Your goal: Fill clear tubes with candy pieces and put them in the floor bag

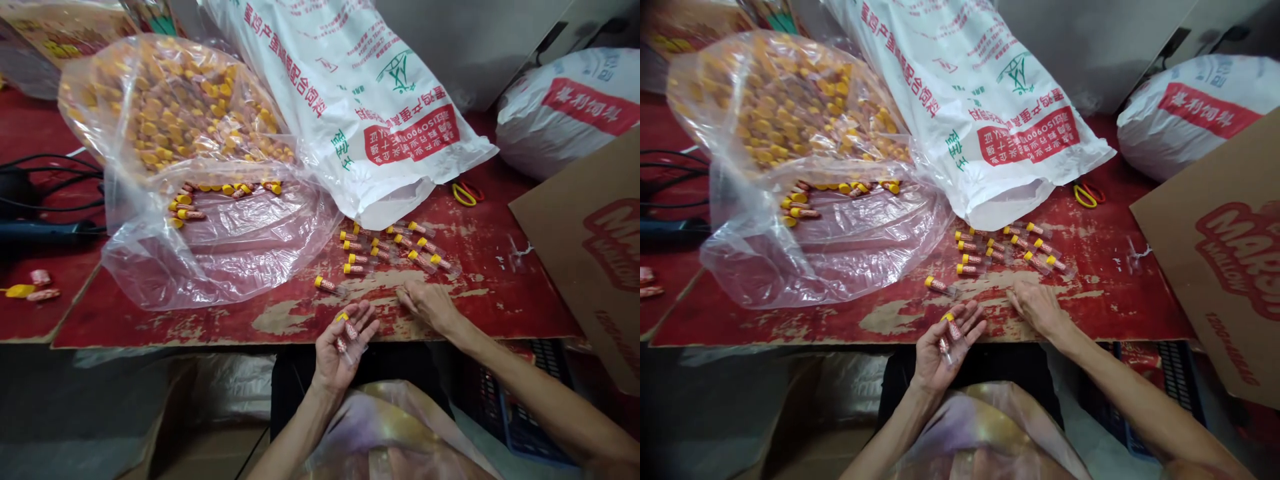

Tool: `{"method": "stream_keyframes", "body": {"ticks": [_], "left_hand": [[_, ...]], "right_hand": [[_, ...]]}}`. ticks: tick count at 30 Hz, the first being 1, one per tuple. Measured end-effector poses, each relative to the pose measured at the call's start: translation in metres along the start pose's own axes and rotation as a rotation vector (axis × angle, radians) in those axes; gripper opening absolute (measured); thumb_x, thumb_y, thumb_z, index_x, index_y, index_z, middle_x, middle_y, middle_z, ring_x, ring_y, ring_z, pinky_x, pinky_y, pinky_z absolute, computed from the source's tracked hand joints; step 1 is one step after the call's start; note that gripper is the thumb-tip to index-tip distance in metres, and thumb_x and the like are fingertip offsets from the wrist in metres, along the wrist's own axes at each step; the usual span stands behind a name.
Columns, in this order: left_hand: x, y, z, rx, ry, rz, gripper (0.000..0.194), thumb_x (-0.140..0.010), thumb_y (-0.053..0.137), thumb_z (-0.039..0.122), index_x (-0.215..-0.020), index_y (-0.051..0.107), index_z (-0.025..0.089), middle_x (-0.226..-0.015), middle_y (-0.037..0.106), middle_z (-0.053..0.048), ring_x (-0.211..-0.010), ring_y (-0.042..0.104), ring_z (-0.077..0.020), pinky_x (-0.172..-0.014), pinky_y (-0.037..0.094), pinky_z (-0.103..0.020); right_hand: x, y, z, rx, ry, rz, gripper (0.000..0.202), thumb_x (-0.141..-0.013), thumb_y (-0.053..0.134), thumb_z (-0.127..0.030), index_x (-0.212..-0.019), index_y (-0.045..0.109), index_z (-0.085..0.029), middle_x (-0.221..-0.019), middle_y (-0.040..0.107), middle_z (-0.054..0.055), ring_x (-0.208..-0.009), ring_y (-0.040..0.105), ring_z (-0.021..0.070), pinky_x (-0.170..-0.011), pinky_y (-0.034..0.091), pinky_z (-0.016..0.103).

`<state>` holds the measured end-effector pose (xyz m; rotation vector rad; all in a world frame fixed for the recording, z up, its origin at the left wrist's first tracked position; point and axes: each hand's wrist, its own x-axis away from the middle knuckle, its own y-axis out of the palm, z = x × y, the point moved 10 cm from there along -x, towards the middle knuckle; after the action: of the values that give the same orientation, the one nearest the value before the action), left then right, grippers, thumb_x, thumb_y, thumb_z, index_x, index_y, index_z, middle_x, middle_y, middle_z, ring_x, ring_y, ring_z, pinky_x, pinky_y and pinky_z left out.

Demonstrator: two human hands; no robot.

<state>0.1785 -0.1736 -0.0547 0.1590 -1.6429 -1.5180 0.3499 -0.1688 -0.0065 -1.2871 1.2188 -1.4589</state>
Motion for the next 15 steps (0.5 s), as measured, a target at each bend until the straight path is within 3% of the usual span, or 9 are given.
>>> {"method": "stream_keyframes", "body": {"ticks": [2, 5, 8, 12, 15], "left_hand": [[0.001, 0.000, 0.000, 0.030, 0.011, -0.017, 0.027, -0.074, 0.057, 0.018, -0.095, 0.072, 0.011, -0.121, 0.064, -0.015, -0.123, 0.052, -0.0322, -0.105, 0.038, -0.050], [0.005, -0.001, 0.003, 0.066, 0.027, -0.030, 0.030, -0.077, 0.054, 0.021, -0.100, 0.071, 0.013, -0.125, 0.062, -0.015, -0.122, 0.052, -0.0313, -0.103, 0.040, -0.050], [0.010, -0.008, 0.017, 0.096, 0.071, 0.007, 0.029, -0.079, 0.054, 0.023, -0.101, 0.071, 0.015, -0.119, 0.065, -0.014, -0.110, 0.060, -0.0272, -0.096, 0.046, -0.043], [0.021, -0.019, 0.047, 0.114, 0.161, 0.043, 0.027, -0.081, 0.054, 0.026, -0.098, 0.071, 0.014, -0.104, 0.070, -0.013, -0.096, 0.066, -0.0256, -0.089, 0.049, -0.043], [0.029, -0.026, 0.062, 0.106, 0.205, 0.058, 0.027, -0.081, 0.053, 0.027, -0.097, 0.071, 0.014, -0.096, 0.071, -0.012, -0.083, 0.067, -0.0239, -0.081, 0.052, -0.044]], "right_hand": [[0.011, -0.011, -0.014, -0.141, -0.036, 0.170, 0.037, -0.098, 0.034, -0.036, -0.083, 0.060, -0.015, -0.077, 0.067, 0.008, -0.067, 0.062, 0.0167, -0.057, 0.034, 0.026], [0.032, -0.031, -0.058, -0.382, -0.156, 0.398, 0.033, -0.100, 0.032, -0.032, -0.100, 0.061, -0.015, -0.089, 0.067, 0.008, -0.075, 0.062, 0.0143, -0.066, 0.042, 0.024], [0.041, -0.047, -0.110, -0.412, -0.326, 0.481, 0.030, -0.098, 0.038, -0.034, -0.105, 0.061, -0.015, -0.093, 0.065, 0.008, -0.083, 0.059, 0.0162, -0.073, 0.043, 0.027], [0.013, -0.064, -0.133, -0.382, -0.340, 0.523, 0.030, -0.096, 0.039, -0.031, -0.104, 0.063, -0.015, -0.097, 0.061, 0.010, -0.088, 0.055, 0.0176, -0.075, 0.042, 0.028], [-0.026, -0.058, -0.147, -0.229, -0.290, 0.442, 0.023, -0.092, 0.047, -0.029, -0.102, 0.063, -0.015, -0.099, 0.061, 0.010, -0.091, 0.052, 0.0220, -0.076, 0.041, 0.032]]}}
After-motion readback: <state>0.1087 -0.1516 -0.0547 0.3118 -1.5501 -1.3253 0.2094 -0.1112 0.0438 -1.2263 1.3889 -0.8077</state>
